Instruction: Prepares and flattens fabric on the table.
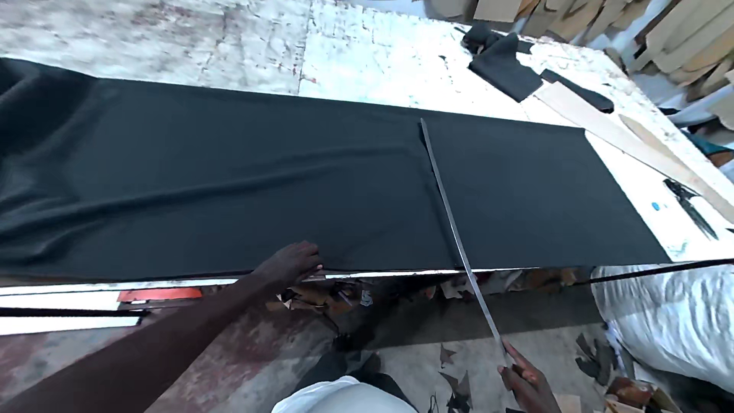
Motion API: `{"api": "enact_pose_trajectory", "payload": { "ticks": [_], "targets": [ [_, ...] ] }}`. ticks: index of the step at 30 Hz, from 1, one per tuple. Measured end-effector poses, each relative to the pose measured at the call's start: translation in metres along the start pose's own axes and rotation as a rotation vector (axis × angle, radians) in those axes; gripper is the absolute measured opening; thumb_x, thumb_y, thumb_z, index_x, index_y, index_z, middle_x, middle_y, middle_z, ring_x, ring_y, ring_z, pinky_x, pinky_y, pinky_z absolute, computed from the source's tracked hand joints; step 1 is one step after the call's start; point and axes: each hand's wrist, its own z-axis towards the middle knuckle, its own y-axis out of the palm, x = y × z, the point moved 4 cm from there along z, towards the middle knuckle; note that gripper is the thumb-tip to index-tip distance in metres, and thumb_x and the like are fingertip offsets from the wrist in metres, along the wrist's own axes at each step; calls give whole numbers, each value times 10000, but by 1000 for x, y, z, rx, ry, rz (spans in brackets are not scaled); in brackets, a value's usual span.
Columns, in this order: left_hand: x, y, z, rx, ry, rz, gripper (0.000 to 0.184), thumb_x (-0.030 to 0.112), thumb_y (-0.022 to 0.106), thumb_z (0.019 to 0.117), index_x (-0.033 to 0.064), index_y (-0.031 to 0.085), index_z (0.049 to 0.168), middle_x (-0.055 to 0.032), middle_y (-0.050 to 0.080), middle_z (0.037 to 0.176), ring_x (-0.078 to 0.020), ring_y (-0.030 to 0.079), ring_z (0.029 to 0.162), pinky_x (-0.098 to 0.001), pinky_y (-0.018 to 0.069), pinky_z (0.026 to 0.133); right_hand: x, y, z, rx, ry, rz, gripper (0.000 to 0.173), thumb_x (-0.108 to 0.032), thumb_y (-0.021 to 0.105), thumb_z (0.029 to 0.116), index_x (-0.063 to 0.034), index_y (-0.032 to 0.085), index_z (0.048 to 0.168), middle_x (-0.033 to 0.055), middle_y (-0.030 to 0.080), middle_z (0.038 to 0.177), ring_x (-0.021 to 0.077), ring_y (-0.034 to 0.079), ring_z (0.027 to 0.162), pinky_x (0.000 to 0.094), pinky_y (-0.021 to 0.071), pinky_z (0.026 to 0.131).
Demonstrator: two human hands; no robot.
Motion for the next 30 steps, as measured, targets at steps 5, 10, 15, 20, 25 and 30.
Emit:
{"api": "enact_pose_trajectory", "payload": {
  "ticks": [5,10,15,20,25,30],
  "targets": [
    [2,-18,3,-145,-55,148,151,142,668,971,62,721,1088,-129,678,1116,-314,644,1096,-474,527,966,4,-3,4,-43,-30,12,628,-73,566,945,-49,412,1553,17,585,666,91,464,473,262,394,434],
    [8,-19,-3,-234,-81,248,158,93,664,963,62,700,1113,-122,674,1135,-310,639,1125,-472,510,1006,12,-4,10,-32,-37,3,641,-131,586,939,-78,422,1556,3,570,648,93,462,471,267,406,446],
    [9,-10,-5,-223,-102,279,141,67,660,949,62,700,1084,-114,673,1101,-309,639,1097,-463,526,978,6,-5,-1,152,-126,113,624,-115,627,885,-43,510,1493,11,615,746,67,451,509,250,412,482],
    [16,-20,-10,-241,-258,269,210,129,696,936,103,697,1144,-99,657,1192,-307,599,1188,-486,502,988,-8,-8,-9,298,-141,105,626,-37,645,878,-20,508,1488,68,656,811,74,459,525,252,404,487],
    [3,-24,-29,-140,-470,284,464,75,742,867,159,650,1314,-112,606,1354,-349,529,1307,-536,471,1036,-21,7,10,268,-99,60,630,-60,633,880,-35,505,1496,80,643,823,91,452,536,283,404,495],
    [-24,-30,-61,-75,-708,254,630,20,777,809,142,589,1398,-142,597,1352,-377,540,1288,-548,491,1007,-61,65,27,-27,-86,118,571,-150,582,947,-77,499,1508,18,601,745,86,418,475,269,380,428]
  ]
}}
